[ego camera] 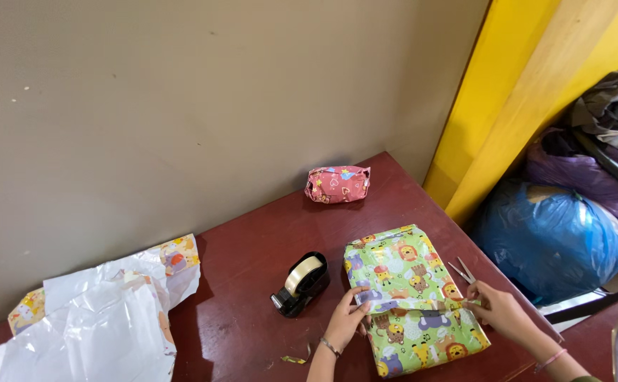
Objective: The person wraps a rectangular gift box with patterned wrapping paper on a red table. They cut the paper with scissors, fold the edges, and secure the seams with tape from a dispenser. The person repeats folding and taping on multiple sides to complete the wrapping.
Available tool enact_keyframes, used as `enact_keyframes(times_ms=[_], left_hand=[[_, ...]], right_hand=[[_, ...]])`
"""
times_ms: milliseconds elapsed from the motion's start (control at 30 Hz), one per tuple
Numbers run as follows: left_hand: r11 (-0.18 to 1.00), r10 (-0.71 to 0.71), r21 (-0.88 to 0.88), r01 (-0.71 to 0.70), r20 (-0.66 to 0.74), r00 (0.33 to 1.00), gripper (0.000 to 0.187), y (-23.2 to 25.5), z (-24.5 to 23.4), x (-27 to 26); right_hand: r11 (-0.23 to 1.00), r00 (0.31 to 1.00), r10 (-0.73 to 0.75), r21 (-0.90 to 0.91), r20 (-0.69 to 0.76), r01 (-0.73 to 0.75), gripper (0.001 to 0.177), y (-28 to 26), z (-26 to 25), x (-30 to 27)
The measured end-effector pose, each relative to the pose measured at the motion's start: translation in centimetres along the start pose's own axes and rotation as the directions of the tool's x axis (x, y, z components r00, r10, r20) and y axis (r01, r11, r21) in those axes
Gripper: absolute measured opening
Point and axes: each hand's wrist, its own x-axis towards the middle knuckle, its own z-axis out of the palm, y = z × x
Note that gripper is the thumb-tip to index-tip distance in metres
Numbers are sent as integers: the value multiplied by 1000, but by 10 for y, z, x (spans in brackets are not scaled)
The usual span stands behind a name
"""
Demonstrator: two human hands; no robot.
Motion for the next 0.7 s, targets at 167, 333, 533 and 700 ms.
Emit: enact_keyframes(times_ms=[167,333,533,700], left_hand=[[999,18,-37,-20,-74,997,52,8,11,-8],[999,28,-24,-31,-112,993,54,11,13,-11],[1000,-4,13,6,-181,983,57,31,6,-26],[977,37,211,24,-282,959,63,49,-8,-45]], right_hand=[[952,960,-225,-247,-166,180,41,-27,-8,-9],[621,710,-697,-581,-101,527,65,-48,2,-8],[582,716,-673,-464,186,668,74,-55,27,-3],[702,769,-636,-366,62,610,43,-51,37,2]])
